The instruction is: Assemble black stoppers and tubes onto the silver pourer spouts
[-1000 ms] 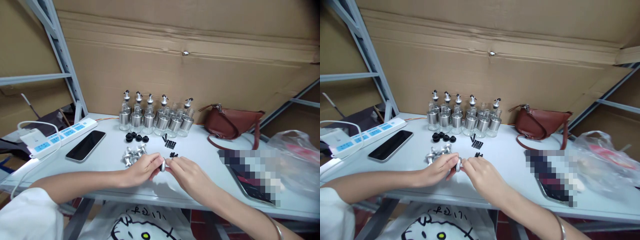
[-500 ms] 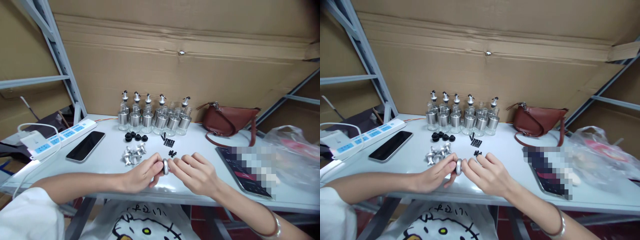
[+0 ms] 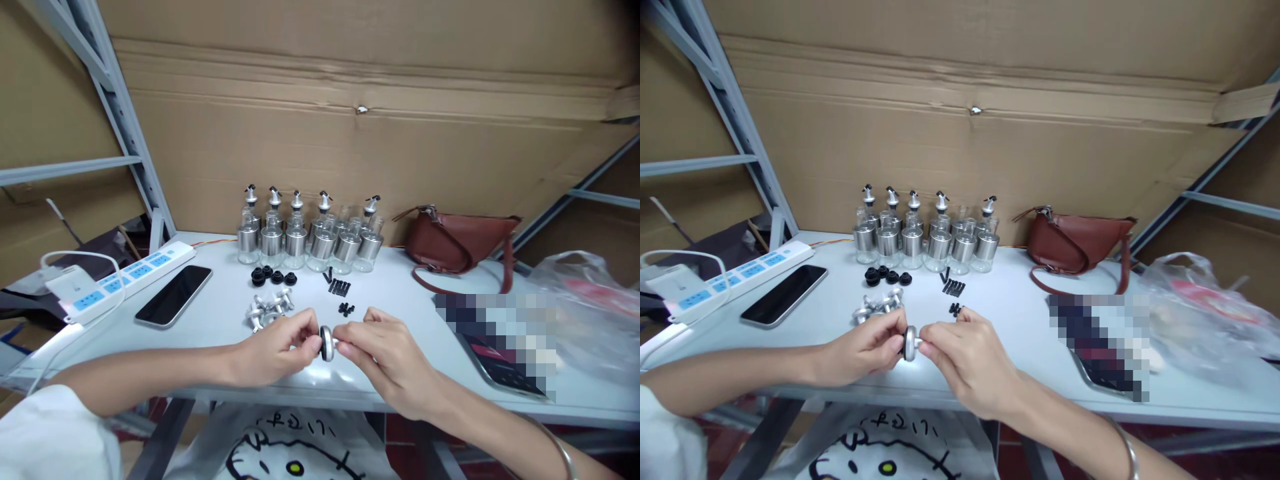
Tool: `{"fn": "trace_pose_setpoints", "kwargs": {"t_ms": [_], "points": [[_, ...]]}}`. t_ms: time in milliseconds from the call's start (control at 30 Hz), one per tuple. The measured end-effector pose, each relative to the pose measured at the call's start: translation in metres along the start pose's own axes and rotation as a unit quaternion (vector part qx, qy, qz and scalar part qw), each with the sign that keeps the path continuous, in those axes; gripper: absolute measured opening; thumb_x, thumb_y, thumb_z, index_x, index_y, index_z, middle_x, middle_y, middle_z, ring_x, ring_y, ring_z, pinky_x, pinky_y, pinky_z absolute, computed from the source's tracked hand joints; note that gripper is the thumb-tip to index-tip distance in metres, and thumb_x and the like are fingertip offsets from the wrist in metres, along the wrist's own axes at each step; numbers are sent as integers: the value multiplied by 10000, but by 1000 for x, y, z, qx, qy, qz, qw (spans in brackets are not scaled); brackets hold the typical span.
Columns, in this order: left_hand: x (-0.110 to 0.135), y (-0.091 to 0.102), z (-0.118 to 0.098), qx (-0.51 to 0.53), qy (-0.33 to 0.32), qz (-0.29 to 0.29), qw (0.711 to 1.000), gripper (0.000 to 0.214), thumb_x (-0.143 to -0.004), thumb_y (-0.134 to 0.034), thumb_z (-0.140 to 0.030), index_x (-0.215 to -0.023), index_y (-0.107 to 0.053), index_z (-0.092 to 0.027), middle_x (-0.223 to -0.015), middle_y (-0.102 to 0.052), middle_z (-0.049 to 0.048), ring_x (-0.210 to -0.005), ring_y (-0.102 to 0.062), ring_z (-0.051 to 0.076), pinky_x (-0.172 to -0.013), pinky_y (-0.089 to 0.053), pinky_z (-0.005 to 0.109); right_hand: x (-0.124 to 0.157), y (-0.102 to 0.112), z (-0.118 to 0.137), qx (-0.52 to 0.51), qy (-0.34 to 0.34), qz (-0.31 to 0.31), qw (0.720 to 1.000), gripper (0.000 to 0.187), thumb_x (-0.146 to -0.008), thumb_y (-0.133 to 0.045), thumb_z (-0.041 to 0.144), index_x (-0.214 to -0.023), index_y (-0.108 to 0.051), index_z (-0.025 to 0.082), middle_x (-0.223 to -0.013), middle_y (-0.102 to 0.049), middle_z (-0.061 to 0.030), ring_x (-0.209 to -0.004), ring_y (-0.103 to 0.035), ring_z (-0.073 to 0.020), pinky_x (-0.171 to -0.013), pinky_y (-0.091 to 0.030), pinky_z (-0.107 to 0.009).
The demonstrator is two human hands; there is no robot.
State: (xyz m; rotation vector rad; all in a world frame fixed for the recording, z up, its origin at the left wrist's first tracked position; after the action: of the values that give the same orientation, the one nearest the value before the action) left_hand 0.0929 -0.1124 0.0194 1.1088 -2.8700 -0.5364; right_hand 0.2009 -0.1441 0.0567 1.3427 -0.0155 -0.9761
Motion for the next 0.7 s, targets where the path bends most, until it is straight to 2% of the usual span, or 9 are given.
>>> {"fn": "trace_pose_setpoints", "kwargs": {"t_ms": [133, 200, 267, 333, 400, 533, 700], "points": [[2, 0, -7, -70, -3, 7, 998, 168, -839, -374, -329, -742, -328, -201, -581, -373, -66, -525, -335, 80, -485, -282, 197, 1, -3, -6, -78, -104, 59, 990, 371, -978, -319, 356, -775, -572, 174, -572, -485, 34, -519, -370, -92, -608, -282, -248], [3, 1, -6, -95, 4, 12, 995, 153, -825, -372, -315, -734, -322, -203, -591, -380, -62, -541, -342, 84, -500, -292, 201, 2, -6, -9, -136, -163, 88, 973, 412, -961, -332, 431, -748, -573, 175, -559, -448, 33, -539, -382, -97, -589, -287, -240], [5, 2, -7, -131, -3, 17, 991, 137, -809, -374, -298, -727, -316, -205, -585, -368, -65, -529, -329, 85, -499, -285, 205, 4, -12, -12, -223, -216, 110, 944, 444, -931, -362, 502, -697, -538, 168, -531, -405, 39, -518, -370, -92, -543, -279, -231], [7, 2, -9, -175, -18, 30, 984, 110, -788, -378, -274, -732, -310, -209, -564, -347, -71, -497, -303, 85, -478, -262, 208, 9, -21, -15, -331, -267, 128, 896, 462, -885, -415, 557, -650, -487, 166, -496, -376, 49, -482, -348, -82, -505, -279, -223], [8, 1, -11, -234, -45, 56, 970, 112, -774, -386, -262, -730, -295, -214, -550, -328, -69, -479, -281, 95, -462, -246, 217, 14, -33, -17, -433, -314, 146, 832, 466, -823, -487, 596, -643, -476, 166, -470, -371, 58, -449, -338, -75, -468, -289, -216], [7, -3, -22, -357, -148, 94, 917, 188, -790, -385, -281, -673, -249, -222, -578, -348, -23, -536, -307, 146, -519, -319, 267, 25, -54, -17, -558, -394, 165, 711, 462, -697, -638, 584, -620, -475, 159, -495, -363, 72, -389, -269, -39, -375, -248, -191], [5, -2, -29, -405, -213, 113, 882, 214, -790, -431, -211, -613, -310, -223, -564, -393, -5, -550, -342, 155, -651, -423, 304, 33, -61, -16, -639, -440, 171, 607, 455, -704, -648, 520, -567, -391, 171, -483, -228, 95, -405, -127, -24, -357, -70, -173]]}}
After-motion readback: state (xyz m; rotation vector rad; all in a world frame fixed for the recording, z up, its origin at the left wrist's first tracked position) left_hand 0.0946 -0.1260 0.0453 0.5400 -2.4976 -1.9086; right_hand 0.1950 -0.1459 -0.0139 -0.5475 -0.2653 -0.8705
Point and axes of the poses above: each hand's wrist, its own x-axis away from the middle knuckle, its own y-axis out of the back of the hand, z = x × y, the point moved 7 cm from there along -x, towards the middle knuckle
